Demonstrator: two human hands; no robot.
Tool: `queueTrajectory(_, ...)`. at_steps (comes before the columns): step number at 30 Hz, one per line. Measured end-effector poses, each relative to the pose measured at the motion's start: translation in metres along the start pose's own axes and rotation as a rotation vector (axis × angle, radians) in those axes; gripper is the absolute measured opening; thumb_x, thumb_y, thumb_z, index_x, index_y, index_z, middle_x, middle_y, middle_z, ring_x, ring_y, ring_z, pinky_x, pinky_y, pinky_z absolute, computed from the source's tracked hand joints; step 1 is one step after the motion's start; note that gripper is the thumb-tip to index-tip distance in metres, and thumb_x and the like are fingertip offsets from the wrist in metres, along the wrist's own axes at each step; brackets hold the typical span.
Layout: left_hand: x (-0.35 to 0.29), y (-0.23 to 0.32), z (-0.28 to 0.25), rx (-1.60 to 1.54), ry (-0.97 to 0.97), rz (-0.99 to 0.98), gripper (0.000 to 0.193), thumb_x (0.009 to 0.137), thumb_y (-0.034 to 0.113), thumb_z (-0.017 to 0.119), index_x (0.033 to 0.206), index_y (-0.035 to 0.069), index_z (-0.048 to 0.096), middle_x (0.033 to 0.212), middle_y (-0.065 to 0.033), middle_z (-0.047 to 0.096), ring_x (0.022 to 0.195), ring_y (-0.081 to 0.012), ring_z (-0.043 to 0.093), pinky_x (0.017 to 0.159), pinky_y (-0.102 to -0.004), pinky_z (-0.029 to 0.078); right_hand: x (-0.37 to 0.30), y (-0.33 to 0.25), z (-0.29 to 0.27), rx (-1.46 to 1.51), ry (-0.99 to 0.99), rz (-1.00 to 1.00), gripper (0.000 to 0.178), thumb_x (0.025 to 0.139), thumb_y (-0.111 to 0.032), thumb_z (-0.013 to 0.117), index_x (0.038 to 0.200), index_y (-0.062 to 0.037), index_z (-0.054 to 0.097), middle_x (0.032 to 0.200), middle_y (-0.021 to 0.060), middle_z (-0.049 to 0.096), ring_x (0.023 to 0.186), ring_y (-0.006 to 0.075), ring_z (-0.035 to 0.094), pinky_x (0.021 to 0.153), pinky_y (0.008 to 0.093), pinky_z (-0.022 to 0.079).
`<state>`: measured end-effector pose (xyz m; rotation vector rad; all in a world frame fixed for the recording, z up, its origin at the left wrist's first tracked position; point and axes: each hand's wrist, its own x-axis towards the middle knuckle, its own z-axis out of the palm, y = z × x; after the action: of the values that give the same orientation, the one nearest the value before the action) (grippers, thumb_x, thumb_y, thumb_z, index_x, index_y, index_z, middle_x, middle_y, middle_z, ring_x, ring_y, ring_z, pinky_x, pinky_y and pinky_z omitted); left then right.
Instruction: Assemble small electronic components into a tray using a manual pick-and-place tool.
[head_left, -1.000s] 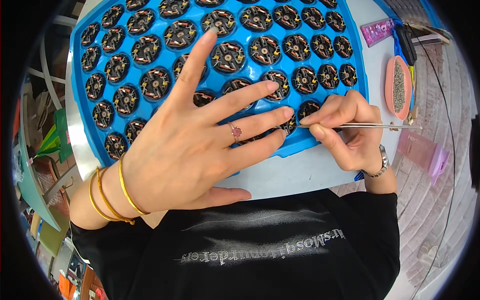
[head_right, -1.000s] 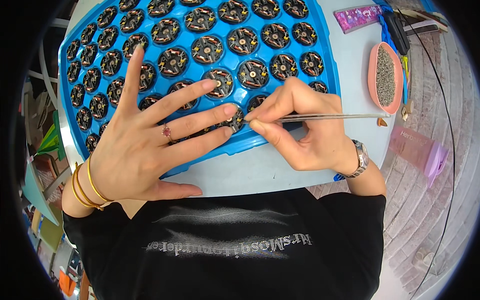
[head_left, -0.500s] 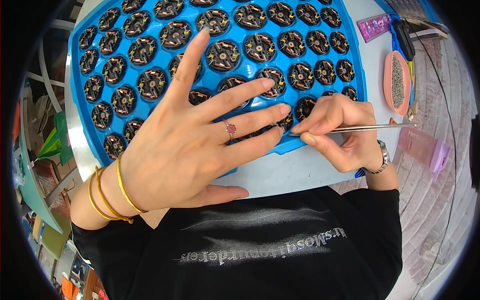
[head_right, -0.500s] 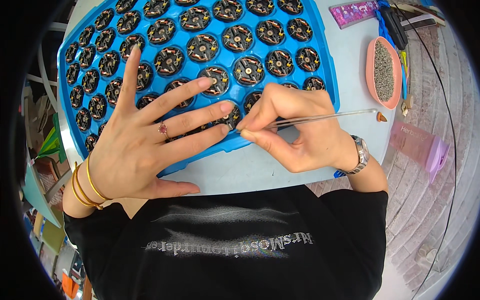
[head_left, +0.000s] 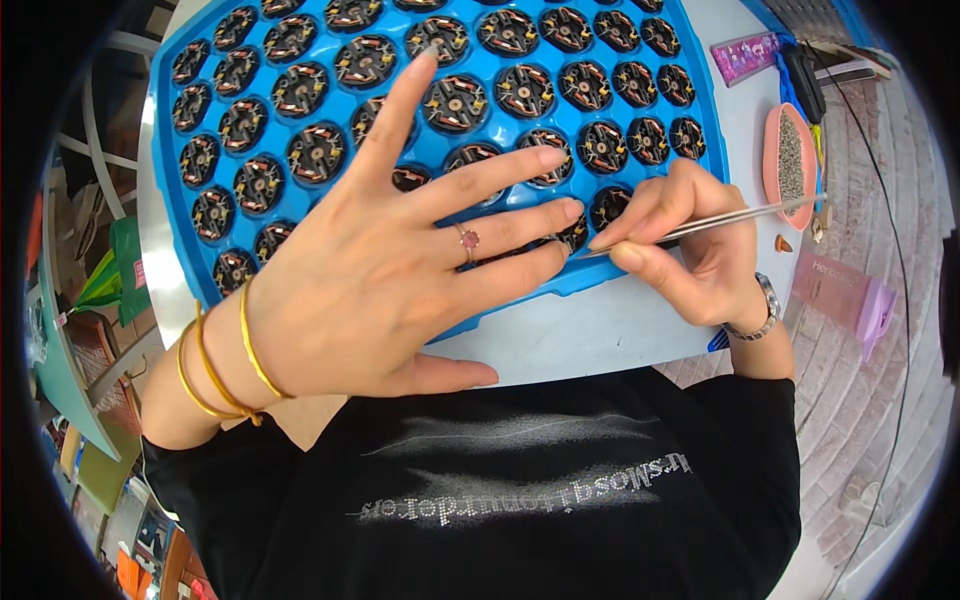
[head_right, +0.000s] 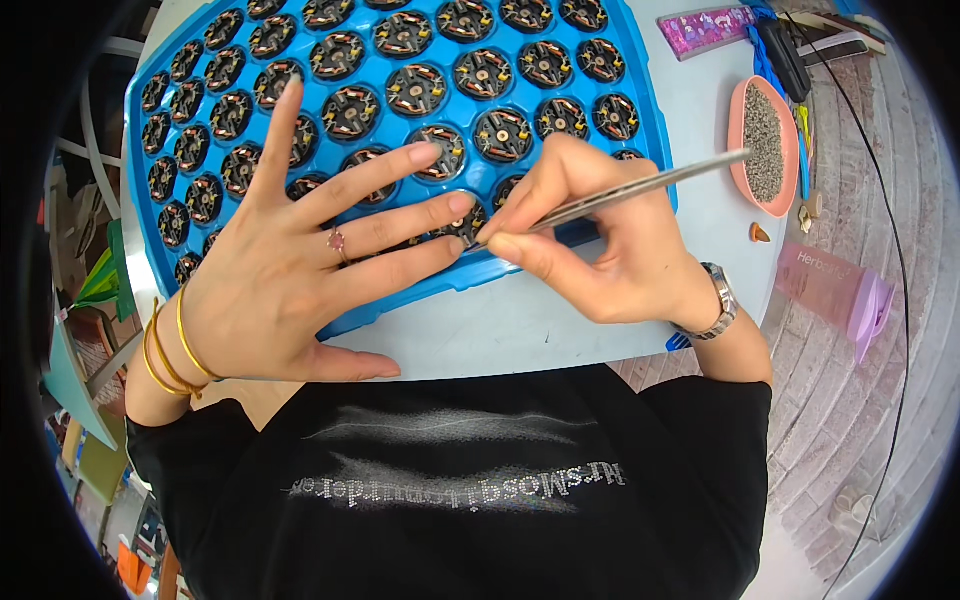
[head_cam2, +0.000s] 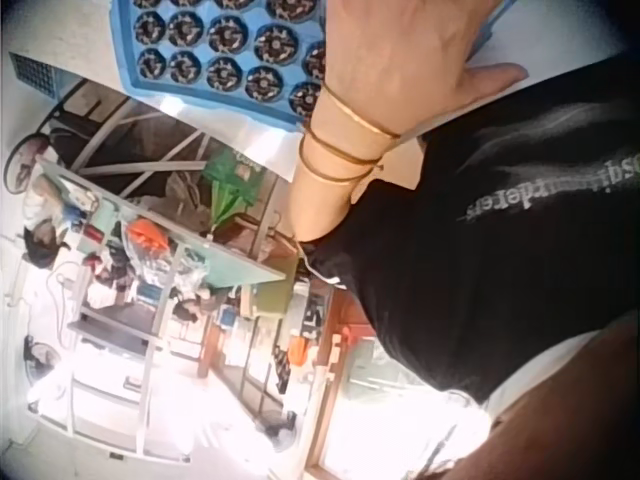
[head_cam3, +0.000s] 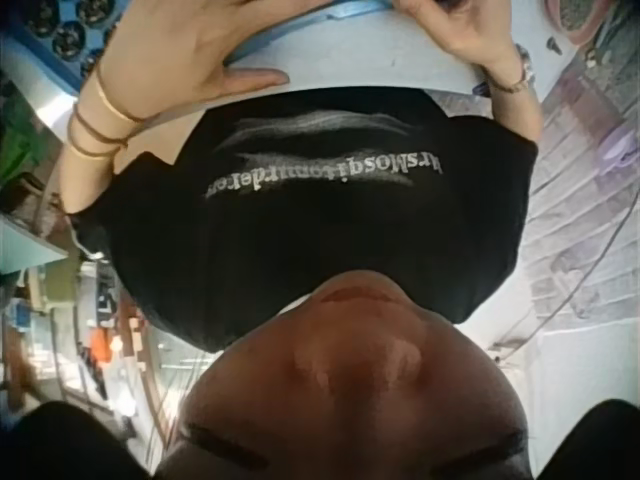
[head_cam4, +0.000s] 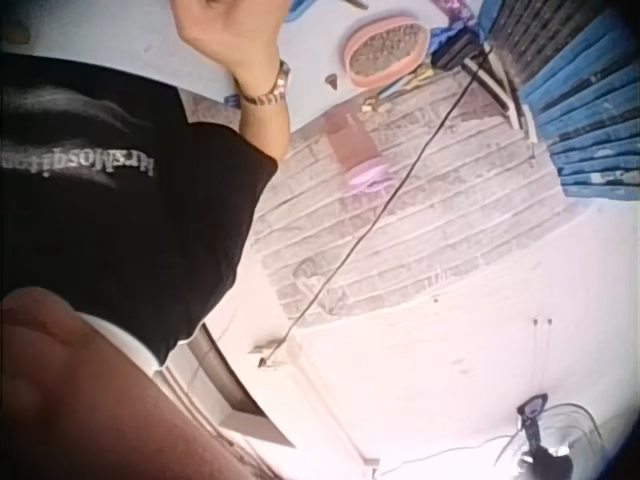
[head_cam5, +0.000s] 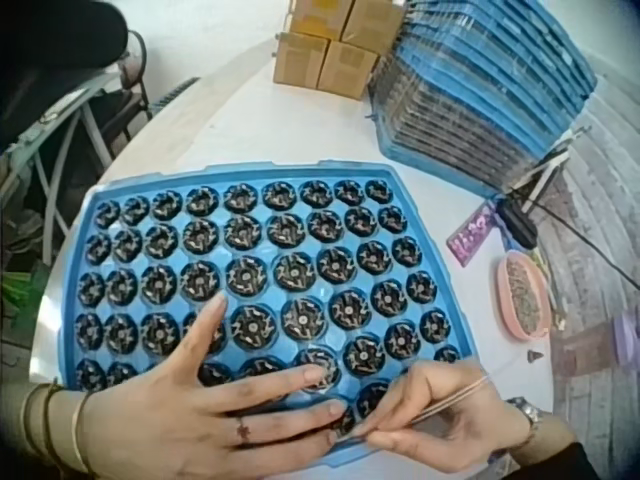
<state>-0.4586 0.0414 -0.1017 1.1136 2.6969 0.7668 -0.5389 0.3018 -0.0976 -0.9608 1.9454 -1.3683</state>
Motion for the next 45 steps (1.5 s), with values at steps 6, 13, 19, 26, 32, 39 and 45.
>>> queueTrajectory(6,-0.01,-0.004,-0.022,-0.03,0.047,0.099,0.078,0.057,0.053,0.076,0.123,0.012,0.065,0.139,-0.0007,0.055,0.137,-0.0284,0.042,0.111,-0.0735,0.009,0.005,-0.019,0.001,-0.014,0.01,0.004,0.023,0.082,-0.005,0.074,0.088,-0.0055,0.052,0.086,0.0171,0.068,0.08,0.0175,0.067,0.072,0.0262,0.051)
queueTrajectory(13,-0.025,-0.004,-0.013,0.038,0.065,0.084,0.067,0.058,0.053,0.074,0.111,0.012,0.069,0.129,0.0001,0.061,0.133,-0.0273,0.046,0.11,-0.0756,0.011,0.019,-0.015,0.023,-0.089,-0.035,-0.039,0.023,0.08,0.001,0.074,0.086,-0.0034,0.053,0.086,0.0148,0.07,0.079,0.0181,0.069,0.069,0.0283,0.054)
queueTrajectory(19,-0.027,-0.006,-0.013,0.037,0.016,0.059,0.067,0.056,0.052,0.076,0.111,0.015,0.069,0.129,0.0019,0.06,0.134,-0.0245,0.045,0.107,-0.0809,0.008,0.019,-0.008,0.032,-0.114,-0.044,-0.123,0.021,0.081,0.001,0.073,0.086,-0.0043,0.053,0.084,0.015,0.071,0.073,0.0164,0.066,0.063,0.0275,0.051)
queueTrajectory(26,-0.03,-0.008,-0.009,0.026,0.02,0.046,0.07,0.051,0.053,0.076,0.114,0.021,0.067,0.132,0.0061,0.058,0.135,-0.0229,0.044,0.106,-0.0819,0.006,0.019,-0.009,0.032,-0.077,-0.025,-0.068,0.022,0.08,0.002,0.073,0.085,-0.0054,0.053,0.083,0.0152,0.071,0.073,0.0171,0.067,0.064,0.0276,0.052)
queueTrajectory(32,-0.027,-0.006,-0.009,0.047,0.003,0.031,0.074,0.047,0.053,0.074,0.114,0.022,0.068,0.132,0.007,0.058,0.135,-0.0226,0.043,0.107,-0.0813,0.005,0.019,-0.008,0.029,-0.118,-0.067,-0.094,0.022,0.081,0.002,0.072,0.085,-0.0057,0.052,0.084,0.0152,0.071,0.073,0.0163,0.066,0.064,0.0275,0.051)
queueTrajectory(39,-0.029,-0.008,-0.01,0.009,0.004,0.028,0.075,0.045,0.05,0.075,0.113,0.021,0.069,0.134,0.0067,0.058,0.135,-0.0233,0.043,0.107,-0.0808,0.004,0.017,-0.006,0.027,-0.099,0.013,-0.072,0.022,0.081,0.002,0.072,0.084,-0.0054,0.051,0.083,0.015,0.07,0.071,0.0154,0.065,0.063,0.0271,0.05)
queueTrajectory(45,-0.03,-0.005,-0.011,-0.006,0.007,-0.004,0.075,0.041,0.048,0.078,0.111,0.023,0.069,0.134,0.0079,0.057,0.136,-0.0246,0.042,0.108,-0.0803,0.005,0.019,-0.006,0.028,-0.19,-0.039,-0.131,0.023,0.082,0.005,0.069,0.087,-0.0047,0.05,0.083,0.0161,0.07,0.071,0.0143,0.062,0.063,0.0262,0.049)
